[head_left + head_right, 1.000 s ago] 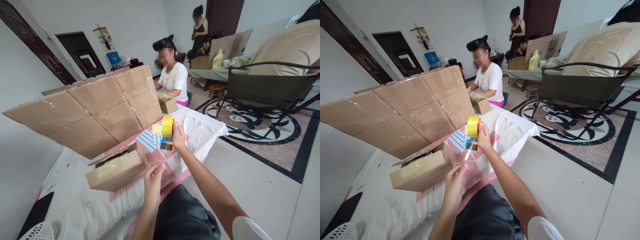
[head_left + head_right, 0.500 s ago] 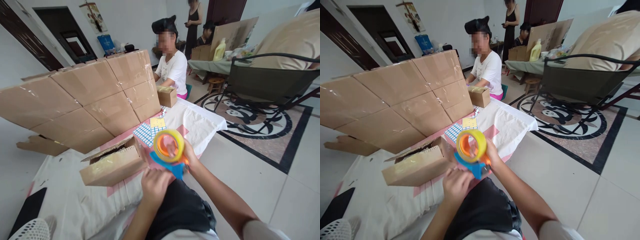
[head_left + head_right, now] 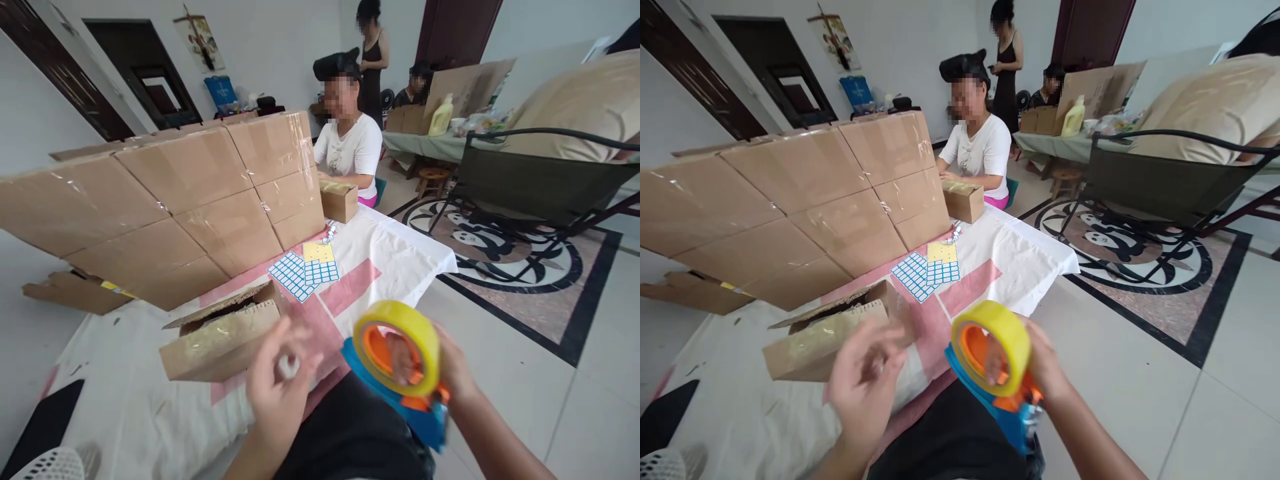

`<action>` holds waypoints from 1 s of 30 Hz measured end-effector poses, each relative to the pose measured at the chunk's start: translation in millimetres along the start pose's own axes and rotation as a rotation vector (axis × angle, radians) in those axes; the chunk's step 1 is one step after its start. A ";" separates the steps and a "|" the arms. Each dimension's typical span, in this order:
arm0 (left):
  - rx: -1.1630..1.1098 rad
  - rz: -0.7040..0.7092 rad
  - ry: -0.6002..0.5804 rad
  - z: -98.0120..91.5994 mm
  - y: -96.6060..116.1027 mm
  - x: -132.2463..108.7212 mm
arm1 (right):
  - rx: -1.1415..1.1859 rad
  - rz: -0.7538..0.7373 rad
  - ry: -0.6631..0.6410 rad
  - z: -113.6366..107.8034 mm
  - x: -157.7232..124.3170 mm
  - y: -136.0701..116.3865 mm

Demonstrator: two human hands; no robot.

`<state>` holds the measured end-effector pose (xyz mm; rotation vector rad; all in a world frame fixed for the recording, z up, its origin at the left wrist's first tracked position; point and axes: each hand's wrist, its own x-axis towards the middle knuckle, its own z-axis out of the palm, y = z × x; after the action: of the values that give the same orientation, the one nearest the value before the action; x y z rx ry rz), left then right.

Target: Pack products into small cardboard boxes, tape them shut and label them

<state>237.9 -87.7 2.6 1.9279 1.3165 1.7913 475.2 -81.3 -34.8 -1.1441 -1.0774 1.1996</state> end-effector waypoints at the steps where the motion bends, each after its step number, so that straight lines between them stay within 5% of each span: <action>1: -0.115 -0.093 0.060 15.1 1.8 7.7 | 0.064 0.013 -0.083 10.5 3.3 -1.8; 4: -0.329 -0.233 0.052 47.7 -2.7 26.4 | 0.242 0.078 -0.289 46.5 14.4 -0.5; 7: -0.389 -0.341 -0.040 56.6 -14.6 31.0 | 0.309 0.118 -0.310 70.3 18.3 11.1; 11: -0.413 -0.406 -0.119 51.9 -27.7 26.3 | 0.408 0.068 -0.441 77.3 10.1 30.2; 16: -0.494 -0.434 -0.243 53.5 -40.7 25.9 | 0.266 0.006 -0.380 71.9 9.5 43.9; 25: -0.589 -0.513 -0.024 66.8 -55.9 39.9 | 0.018 -0.070 -0.316 72.4 43.7 52.9; 30: -0.690 -0.660 0.218 53.1 -34.7 22.7 | -0.091 -0.055 -0.024 54.6 122.4 52.9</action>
<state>265.6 -29.8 -17.8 0.8354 1.0119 1.7776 423.7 45.6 -79.5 -1.1646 -1.1845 1.1343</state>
